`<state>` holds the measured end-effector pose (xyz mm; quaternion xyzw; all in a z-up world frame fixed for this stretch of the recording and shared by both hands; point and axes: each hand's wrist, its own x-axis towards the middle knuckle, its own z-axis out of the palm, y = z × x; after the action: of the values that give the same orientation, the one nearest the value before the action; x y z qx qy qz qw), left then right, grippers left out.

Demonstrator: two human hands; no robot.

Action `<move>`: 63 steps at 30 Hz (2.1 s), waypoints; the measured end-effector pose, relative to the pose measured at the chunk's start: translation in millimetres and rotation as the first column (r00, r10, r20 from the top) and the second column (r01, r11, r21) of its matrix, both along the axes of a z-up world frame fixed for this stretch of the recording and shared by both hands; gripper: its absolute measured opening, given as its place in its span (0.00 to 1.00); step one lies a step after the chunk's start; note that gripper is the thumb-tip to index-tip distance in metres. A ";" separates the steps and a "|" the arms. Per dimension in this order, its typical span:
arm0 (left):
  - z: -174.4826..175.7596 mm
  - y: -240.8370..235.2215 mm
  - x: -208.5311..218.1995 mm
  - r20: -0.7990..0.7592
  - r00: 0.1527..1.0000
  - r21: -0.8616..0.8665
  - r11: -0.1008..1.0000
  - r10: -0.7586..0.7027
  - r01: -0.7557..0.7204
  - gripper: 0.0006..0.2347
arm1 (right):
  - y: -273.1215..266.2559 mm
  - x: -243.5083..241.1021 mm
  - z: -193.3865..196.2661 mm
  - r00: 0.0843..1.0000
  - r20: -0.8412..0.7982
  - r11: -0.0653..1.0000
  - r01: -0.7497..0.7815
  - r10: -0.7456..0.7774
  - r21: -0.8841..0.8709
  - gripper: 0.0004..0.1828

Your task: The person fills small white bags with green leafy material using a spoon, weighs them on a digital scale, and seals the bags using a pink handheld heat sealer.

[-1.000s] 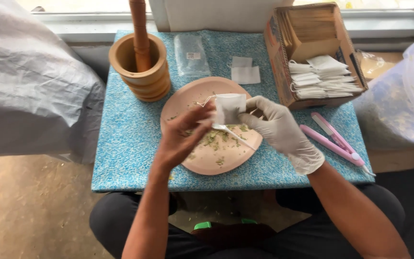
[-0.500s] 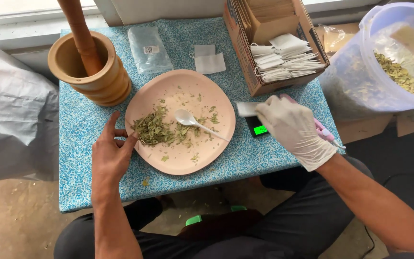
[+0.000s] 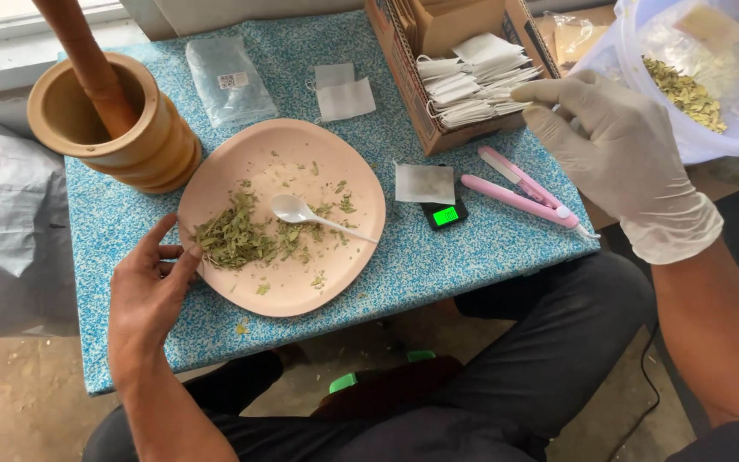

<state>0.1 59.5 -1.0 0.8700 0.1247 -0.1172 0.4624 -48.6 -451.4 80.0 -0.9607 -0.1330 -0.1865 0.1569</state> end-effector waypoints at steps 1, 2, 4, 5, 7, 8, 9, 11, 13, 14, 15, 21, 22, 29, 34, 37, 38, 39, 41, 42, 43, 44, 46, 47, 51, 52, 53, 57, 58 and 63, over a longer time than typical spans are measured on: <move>1.0 -0.2 -0.2 0.001 1.000 -0.005 1.000 0.006 -0.006 0.30 | -3.7 0.0 -3.8 1.000 -0.003 0.999 0.012 -0.012 -0.034 0.13; 3.2 -1.3 -0.3 0.003 1.000 -0.005 1.000 0.005 -0.005 0.30 | -1.8 -1.3 -4.2 1.000 -0.001 0.999 0.012 -0.012 -0.034 0.13; 7.4 -2.1 -1.5 -0.008 1.000 -0.001 1.000 0.016 -0.016 0.30 | 3.1 -4.1 -5.8 0.994 -0.076 0.997 0.078 -0.077 0.008 0.11; 4.6 -0.2 -2.0 -0.009 1.000 0.001 1.000 0.017 -0.017 0.30 | 4.2 -3.2 -7.3 0.994 -0.077 0.997 0.076 -0.075 0.009 0.11; -1.0 2.4 -0.9 0.031 0.999 0.021 1.000 0.014 -0.015 0.31 | 5.3 -2.1 -9.7 0.996 -0.071 0.998 0.058 -0.056 0.019 0.11; -2.9 2.2 -1.5 0.032 0.999 0.021 1.000 0.013 -0.014 0.31 | 5.7 -0.6 -10.5 0.996 -0.069 0.998 0.058 -0.057 0.019 0.11; -4.8 2.0 -2.1 0.114 0.993 0.067 0.998 -0.010 0.002 0.30 | 6.2 0.9 -11.2 0.996 -0.074 0.998 0.054 -0.053 0.020 0.11; -13.2 3.6 -2.6 0.194 0.980 0.113 0.993 -0.037 0.015 0.29 | 10.0 4.1 -12.8 0.996 -0.078 0.998 0.052 -0.050 0.022 0.11; -26.1 6.3 -1.3 0.446 0.892 0.187 0.982 -0.070 -0.017 0.18 | 16.1 7.8 -14.2 0.996 -0.074 0.999 0.050 -0.048 0.022 0.08; -31.5 6.9 0.1 0.445 0.893 0.187 0.982 -0.070 -0.016 0.18 | 18.8 10.1 -14.5 0.996 -0.075 0.998 0.051 -0.049 0.021 0.08; -36.9 7.6 1.4 0.537 0.841 0.190 0.981 -0.063 -0.048 0.12 | 21.4 12.2 -15.0 0.996 -0.089 0.997 0.022 -0.015 0.074 0.07; -37.9 2.3 9.5 0.721 0.682 0.213 0.976 -0.124 -0.048 0.11 | 32.8 19.9 -21.5 0.984 -0.177 0.992 0.021 0.001 0.125 0.03; -36.5 0.9 13.3 0.746 0.645 0.240 0.970 -0.166 -0.027 0.12 | 31.5 22.1 -24.4 0.989 -0.145 0.996 -0.012 0.025 0.093 0.03; -6.5 -18.2 23.2 0.749 0.607 0.288 0.955 -0.266 0.064 0.15 | 35.4 26.6 -48.2 0.987 -0.157 0.999 -0.043 0.037 -0.032 0.14; 2.2 -24.2 26.3 0.780 0.552 0.301 0.950 -0.296 0.084 0.13 | 66.9 20.2 -63.2 0.996 0.042 0.985 -0.067 0.074 -0.156 0.21; -0.2 -28.1 24.1 0.800 0.541 0.269 0.961 -0.260 0.065 0.11 | 89.5 12.7 -97.9 0.994 0.104 0.854 0.069 -0.018 -0.515 0.34; -0.4 -29.1 22.9 0.800 0.541 0.269 0.961 -0.261 0.065 0.11 | 92.7 14.0 -107.1 0.994 0.103 0.855 0.069 -0.018 -0.515 0.34; -0.5 -30.1 21.8 0.808 0.545 0.212 0.974 -0.223 0.084 0.11 | 95.9 15.2 -116.1 0.994 0.100 0.870 0.080 -0.035 -0.487 0.31; 3.0 -33.0 19.9 0.818 0.544 0.159 0.982 -0.186 0.098 0.12 | 98.4 21.6 -132.2 0.993 0.103 0.886 0.091 -0.049 -0.455 0.30; 5.0 -34.6 18.4 0.821 0.536 0.164 0.981 -0.196 0.108 0.11 | 97.9 26.7 -139.4 0.993 0.097 0.876 0.107 -0.070 -0.471 0.28; 6.9 -36.2 17.1 0.824 0.527 0.170 0.978 -0.206 0.117 0.10 | 97.5 31.9 -146.8 0.992 0.091 0.865 0.123 -0.091 -0.487 0.26; 5.0 -36.6 17.8 0.825 0.525 0.170 0.978 -0.206 0.118 0.10 | 97.3 33.3 -142.0 0.991 0.092 0.864 0.126 -0.092 -0.487 0.26; 1.0 -37.2 19.3 0.818 0.512 0.195 0.964 -0.261 0.180 0.08 | 97.0 37.0 -132.4 0.971 0.221 0.848 0.190 -0.090 -0.494 0.12; 1.6 -42.4 17.7 0.819 0.511 0.194 0.965 -0.260 0.179 0.08 | 97.2 34.5 -115.0 0.971 0.222 0.848 0.190 -0.088 -0.494 0.12; 16.4 -75.8 6.2 0.743 0.618 0.009 0.927 -0.258 0.376 0.06 | 94.3 30.2 -56.3 0.959 -0.283 0.660 0.214 -0.002 0.720 0.11; 24.1 -86.7 3.2 0.669 0.688 -0.135 0.865 -0.281 0.484 0.09 | 93.3 29.4 -44.6 0.918 -0.393 0.406 0.338 0.058 0.849 0.09; 30.4 -96.6 0.3 0.673 0.687 -0.131 0.869 -0.275 0.477 0.09 | 90.5 31.0 -43.1 0.919 -0.388 0.408 0.330 0.066 0.852 0.09; 51.9 -136.6 -9.9 0.512 0.757 -0.407 0.661 -0.406 0.630 0.23 | 90.6 37.1 -50.6 0.888 -0.384 0.388 0.269 0.255 0.881 0.08; 56.2 -145.5 -12.9 0.503 0.761 -0.502 0.578 -0.410 0.643 0.28 | 94.5 36.8 -57.4 0.872 -0.387 0.372 0.268 0.299 0.889 0.08; 10.4 -159.5 -2.7 0.495 0.840 -0.616 0.593 -0.222 0.519 0.19 | 127.1 30.7 -42.1 0.885 -0.408 0.442 0.281 0.223 0.852 0.07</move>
<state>-2.6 -100.0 9.4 0.6234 -0.2087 -0.0877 0.7484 -18.0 -324.3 37.9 -0.7470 0.0444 0.0044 0.6633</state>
